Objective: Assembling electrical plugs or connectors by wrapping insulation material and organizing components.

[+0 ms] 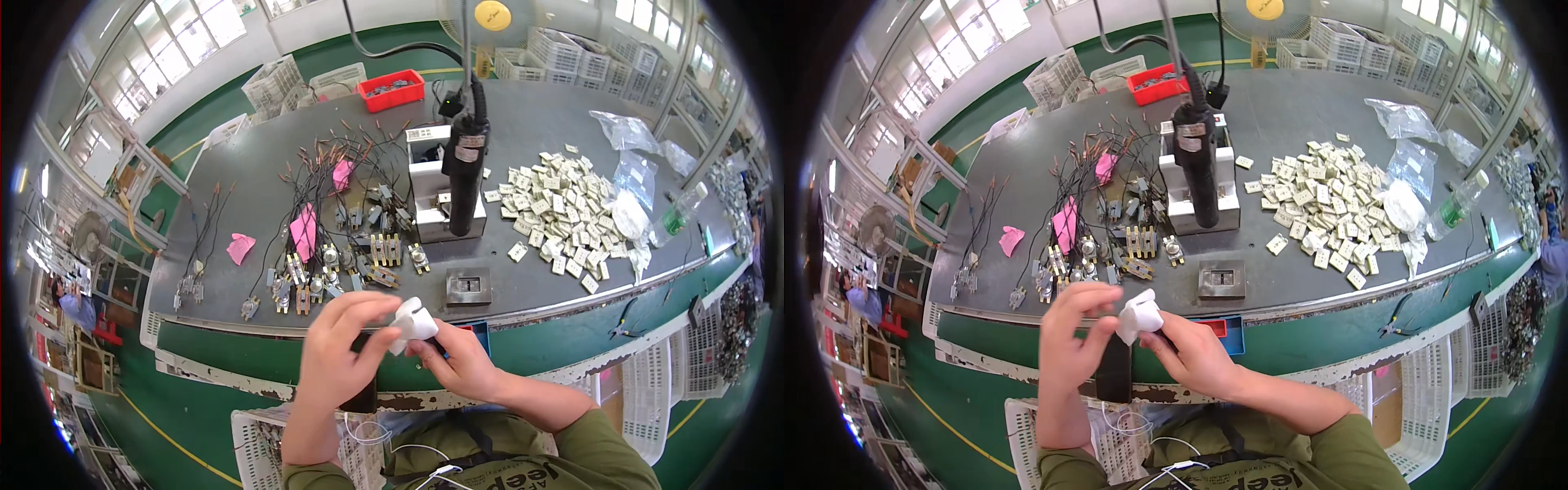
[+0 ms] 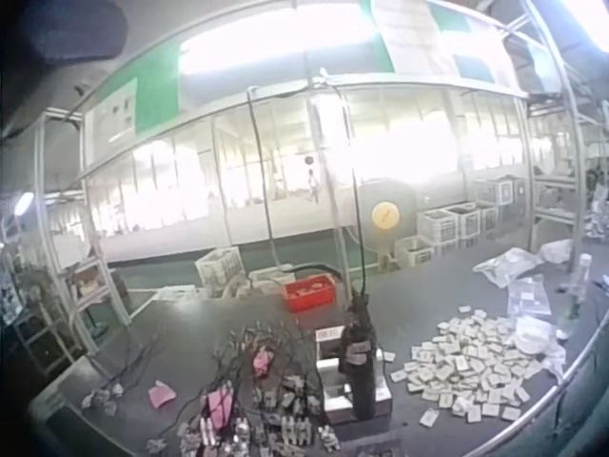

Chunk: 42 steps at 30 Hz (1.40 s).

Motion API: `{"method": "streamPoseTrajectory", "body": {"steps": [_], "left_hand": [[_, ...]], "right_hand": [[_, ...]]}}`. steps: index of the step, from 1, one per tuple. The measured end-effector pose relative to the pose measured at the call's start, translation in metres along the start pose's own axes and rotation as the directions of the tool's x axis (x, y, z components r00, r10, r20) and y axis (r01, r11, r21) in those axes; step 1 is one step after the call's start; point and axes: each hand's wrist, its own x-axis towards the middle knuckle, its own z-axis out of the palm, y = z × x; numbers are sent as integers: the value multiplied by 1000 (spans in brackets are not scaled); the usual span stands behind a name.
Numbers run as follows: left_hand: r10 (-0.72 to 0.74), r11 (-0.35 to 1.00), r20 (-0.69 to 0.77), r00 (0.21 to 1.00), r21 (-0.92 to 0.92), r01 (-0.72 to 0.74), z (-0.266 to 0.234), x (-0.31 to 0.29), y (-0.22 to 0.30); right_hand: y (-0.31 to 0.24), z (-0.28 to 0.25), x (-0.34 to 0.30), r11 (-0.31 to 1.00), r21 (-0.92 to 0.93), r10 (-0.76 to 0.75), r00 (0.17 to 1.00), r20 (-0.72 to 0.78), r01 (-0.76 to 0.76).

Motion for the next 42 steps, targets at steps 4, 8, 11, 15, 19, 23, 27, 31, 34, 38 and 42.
{"method": "streamPoseTrajectory", "body": {"steps": [4, 8, 11, 15, 19, 23, 27, 31, 34, 38, 42], "left_hand": [[67, 992, 57, 996, -113, -60, 16, 0, -15], [30, 993, 59, 998, -118, -23, 19, -3, -21], [-54, 981, 55, 997, -184, 63, 27, -16, -31], [-22, 963, 47, 999, -266, 34, 48, -27, -39], [-198, 883, -92, 976, -449, 137, 59, -30, -46], [-334, 717, -113, 936, -675, 174, 80, -40, -50], [-44, 991, -212, 976, -136, 15, 79, -53, -36], [133, 949, -30, 991, 293, -119, 76, -56, -12], [146, 967, 48, 988, 205, -153, 68, -57, -5], [-63, 936, -38, 997, -348, 46, 74, -72, -30], [-462, 525, 106, 880, -767, 368, 84, -74, -44]], "right_hand": [[2, 3, 0, 998, -54, -34, 999, -37, 32], [12, -2, -6, 996, -71, 62, 996, 68, -57], [41, -21, -8, 986, -59, -161, 983, -90, 156], [10, -23, 18, 968, 250, -56, 994, 92, 32], [20, -3, 3, 765, 623, 95, 986, 140, -163], [19, 7, -7, 792, 583, 207, 978, 18, -179], [15, 8, -4, 772, 576, 371, 927, -62, -270], [25, 8, -1, 844, 517, 281, 940, -195, -145], [27, 1, 4, 802, 550, 388, 903, -182, -233], [19, -19, 1, 593, 689, 453, 880, 143, -417], [12, -21, 3, 641, 466, 517, 792, 325, -610]]}}
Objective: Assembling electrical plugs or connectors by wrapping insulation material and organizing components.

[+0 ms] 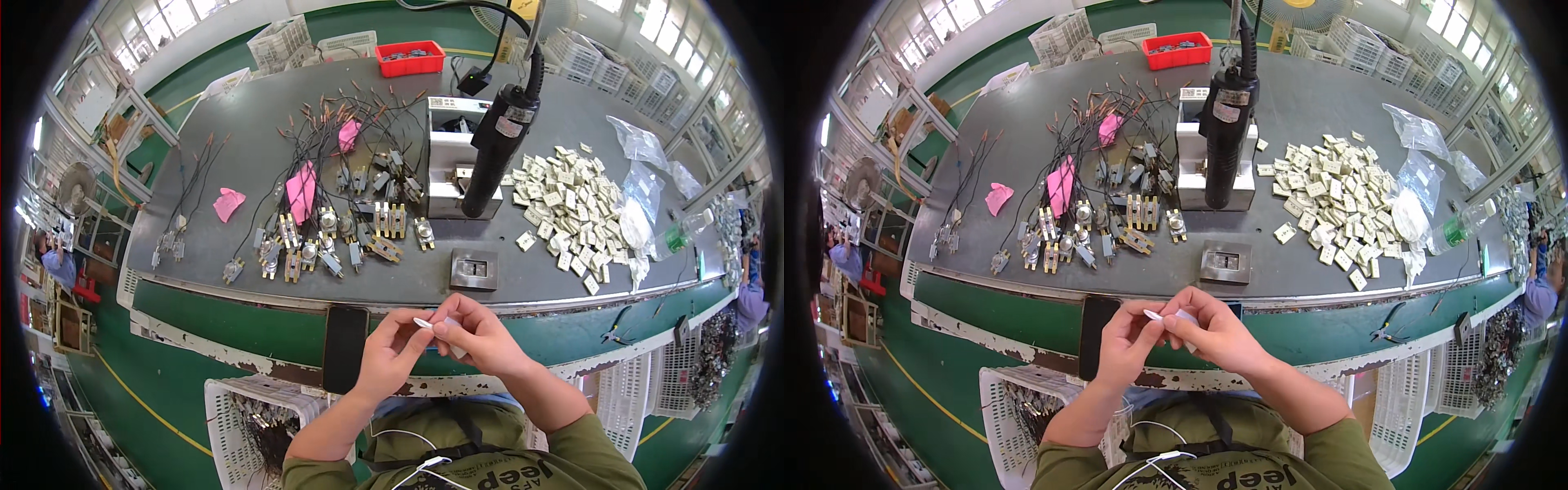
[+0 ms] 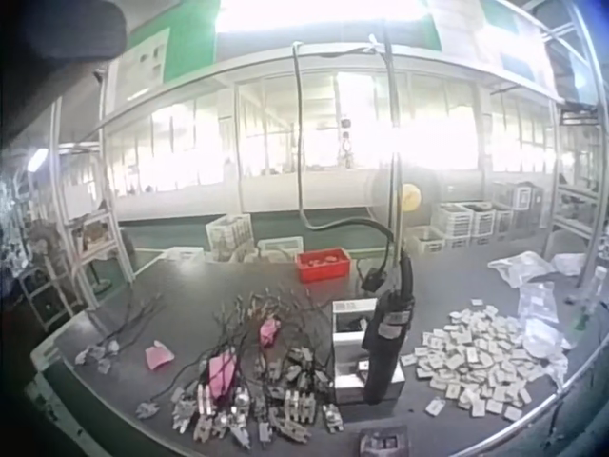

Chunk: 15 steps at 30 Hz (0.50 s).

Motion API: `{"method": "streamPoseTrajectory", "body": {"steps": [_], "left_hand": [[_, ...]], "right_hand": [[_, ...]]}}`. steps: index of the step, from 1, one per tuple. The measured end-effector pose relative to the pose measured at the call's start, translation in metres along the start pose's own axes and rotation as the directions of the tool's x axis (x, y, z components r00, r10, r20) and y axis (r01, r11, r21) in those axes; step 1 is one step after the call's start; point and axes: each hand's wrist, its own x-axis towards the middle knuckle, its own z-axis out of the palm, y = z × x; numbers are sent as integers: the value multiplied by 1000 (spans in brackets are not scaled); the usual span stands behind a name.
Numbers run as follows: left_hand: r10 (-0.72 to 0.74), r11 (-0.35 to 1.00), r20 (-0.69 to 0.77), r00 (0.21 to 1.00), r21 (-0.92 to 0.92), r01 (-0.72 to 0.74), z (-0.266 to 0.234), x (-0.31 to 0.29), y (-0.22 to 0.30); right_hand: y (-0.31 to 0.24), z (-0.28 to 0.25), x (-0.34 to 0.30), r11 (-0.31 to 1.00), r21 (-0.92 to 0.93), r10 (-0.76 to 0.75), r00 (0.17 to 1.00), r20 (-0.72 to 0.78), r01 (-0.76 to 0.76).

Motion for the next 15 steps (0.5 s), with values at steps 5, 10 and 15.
{"method": "streamPoseTrajectory", "body": {"steps": [5, 10, 15], "left_hand": [[-11, 997, -12, 1000, -74, 10, 2, 9, -4], [154, 880, 72, 985, 443, -170, -14, 36, 3], [366, -41, 116, 923, 993, -108, -67, 95, 7]], "right_hand": [[7, 2, -9, 993, -94, -83, 995, -62, 77], [21, -6, -8, 943, -227, -294, 931, -218, 245], [22, -18, -14, 957, -210, -249, 934, -255, 198]]}}
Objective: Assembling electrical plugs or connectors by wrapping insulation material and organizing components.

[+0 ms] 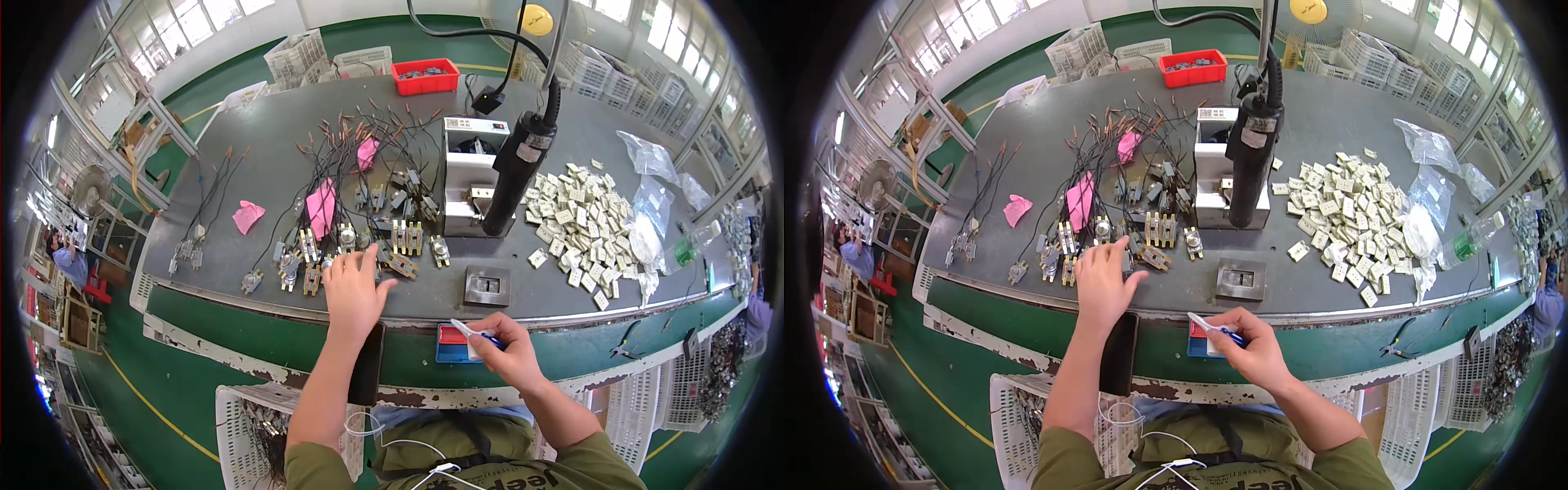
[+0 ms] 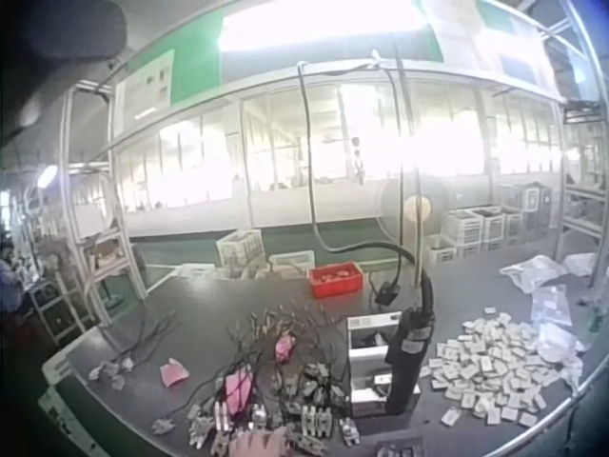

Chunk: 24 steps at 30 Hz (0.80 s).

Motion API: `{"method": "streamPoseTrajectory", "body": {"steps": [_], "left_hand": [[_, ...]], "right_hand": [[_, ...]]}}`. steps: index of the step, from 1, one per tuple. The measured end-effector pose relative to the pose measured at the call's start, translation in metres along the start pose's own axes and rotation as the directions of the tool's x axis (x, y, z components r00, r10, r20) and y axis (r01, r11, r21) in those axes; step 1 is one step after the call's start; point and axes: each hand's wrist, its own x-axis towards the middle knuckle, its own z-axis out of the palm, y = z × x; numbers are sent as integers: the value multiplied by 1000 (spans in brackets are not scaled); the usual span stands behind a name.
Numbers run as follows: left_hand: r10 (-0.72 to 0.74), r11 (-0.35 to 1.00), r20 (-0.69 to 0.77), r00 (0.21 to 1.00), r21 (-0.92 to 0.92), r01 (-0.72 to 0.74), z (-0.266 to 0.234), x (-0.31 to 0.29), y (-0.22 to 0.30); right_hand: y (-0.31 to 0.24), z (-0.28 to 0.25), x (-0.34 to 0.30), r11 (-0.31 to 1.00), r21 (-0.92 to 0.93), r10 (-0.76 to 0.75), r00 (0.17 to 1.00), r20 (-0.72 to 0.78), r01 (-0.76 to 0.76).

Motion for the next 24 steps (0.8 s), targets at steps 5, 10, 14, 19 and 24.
{"method": "streamPoseTrajectory", "body": {"steps": [5, 10, 14, 19, 24], "left_hand": [[114, 992, 13, 993, 45, -114, 2, 4, -13], [-344, 559, 340, 875, -675, 482, -19, -26, -8], [-322, 96, 610, 724, -740, 666, -11, -59, -31], [-442, 131, 431, 787, -837, 532, -73, -90, -6], [-439, -212, 308, 844, -948, 236, -108, -142, -3]], "right_hand": [[5, -7, -4, 999, -26, 46, 998, 33, -45], [10, -20, -11, 991, -81, 102, 995, -14, -103], [6, -23, -10, 972, -227, 44, 998, -52, -55], [-10, -38, -8, 904, -422, 59, 997, -40, -71], [-33, -45, -2, 732, -673, 176, 984, 40, -104]]}}
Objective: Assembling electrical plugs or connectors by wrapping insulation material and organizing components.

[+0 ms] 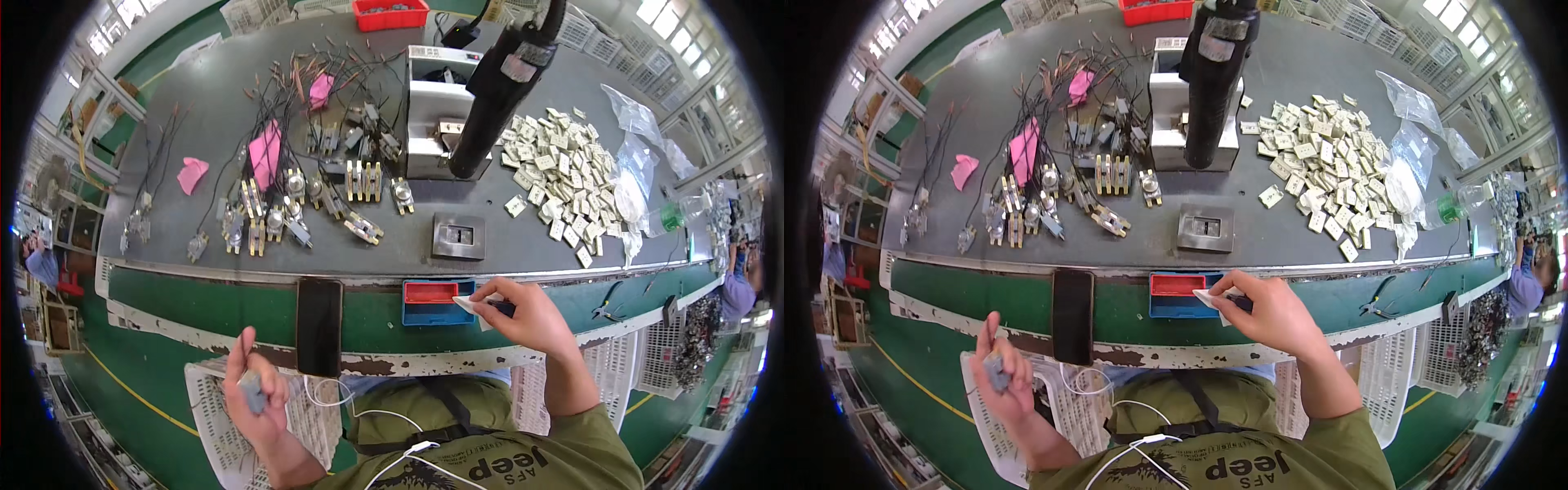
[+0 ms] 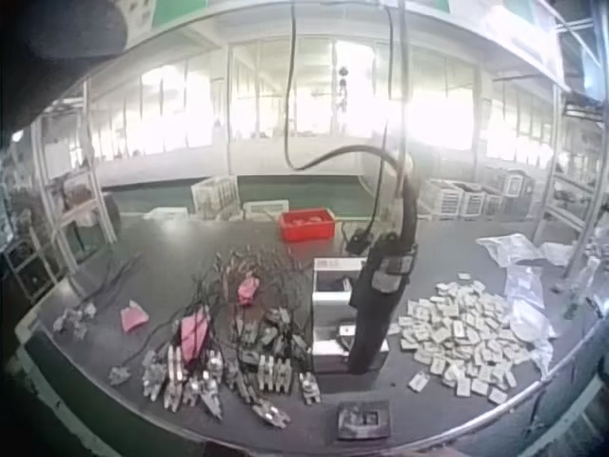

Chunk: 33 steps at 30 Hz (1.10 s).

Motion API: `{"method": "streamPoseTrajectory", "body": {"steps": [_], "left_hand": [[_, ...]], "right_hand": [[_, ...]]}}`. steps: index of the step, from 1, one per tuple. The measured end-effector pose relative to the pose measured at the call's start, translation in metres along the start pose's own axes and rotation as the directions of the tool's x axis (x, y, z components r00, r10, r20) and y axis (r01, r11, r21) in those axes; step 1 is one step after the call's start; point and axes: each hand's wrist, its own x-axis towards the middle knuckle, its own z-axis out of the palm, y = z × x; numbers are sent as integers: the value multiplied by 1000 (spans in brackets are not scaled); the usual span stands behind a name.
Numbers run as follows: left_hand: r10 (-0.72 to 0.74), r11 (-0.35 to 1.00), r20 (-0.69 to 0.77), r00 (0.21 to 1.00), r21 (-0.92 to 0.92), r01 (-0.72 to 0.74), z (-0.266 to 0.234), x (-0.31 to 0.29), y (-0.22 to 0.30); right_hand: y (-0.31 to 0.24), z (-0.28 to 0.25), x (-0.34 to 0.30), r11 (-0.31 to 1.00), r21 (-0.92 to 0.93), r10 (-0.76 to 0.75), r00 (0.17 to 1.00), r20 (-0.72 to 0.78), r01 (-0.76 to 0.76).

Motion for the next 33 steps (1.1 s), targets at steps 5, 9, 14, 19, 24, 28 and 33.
{"method": "streamPoseTrajectory", "body": {"steps": [5, 9, 14, 19, 24, 28, 33], "left_hand": [[203, 957, 154, 967, -241, -162, 2, -17, -12], [154, 982, 123, 980, -125, -138, 28, -27, -29], [48, 999, 291, 956, -29, -42, 29, -9, -38], [76, 997, 346, 935, 0, -81, 25, 3, -52], [69, 994, 371, 926, 57, -97, 21, 14, -54], [-1, 999, 361, 932, 42, -15, 23, 21, -60], [-63, 998, 361, 930, 40, 52, 39, 26, -69]], "right_hand": [[-7, 1, 20, 927, -333, -154, 984, 87, 175], [-8, 12, 44, 829, -500, -175, 966, 191, 249], [0, 26, 58, 721, -626, -167, 952, 256, 295], [4, 30, 63, 709, -643, -163, 955, 249, 289], [-9, 15, 53, 774, -582, -130, 962, 239, 249], [-13, -1, 40, 946, -250, -158, 968, 197, 205], [-13, 6, 20, 917, 236, -345, 936, 65, 321]]}}
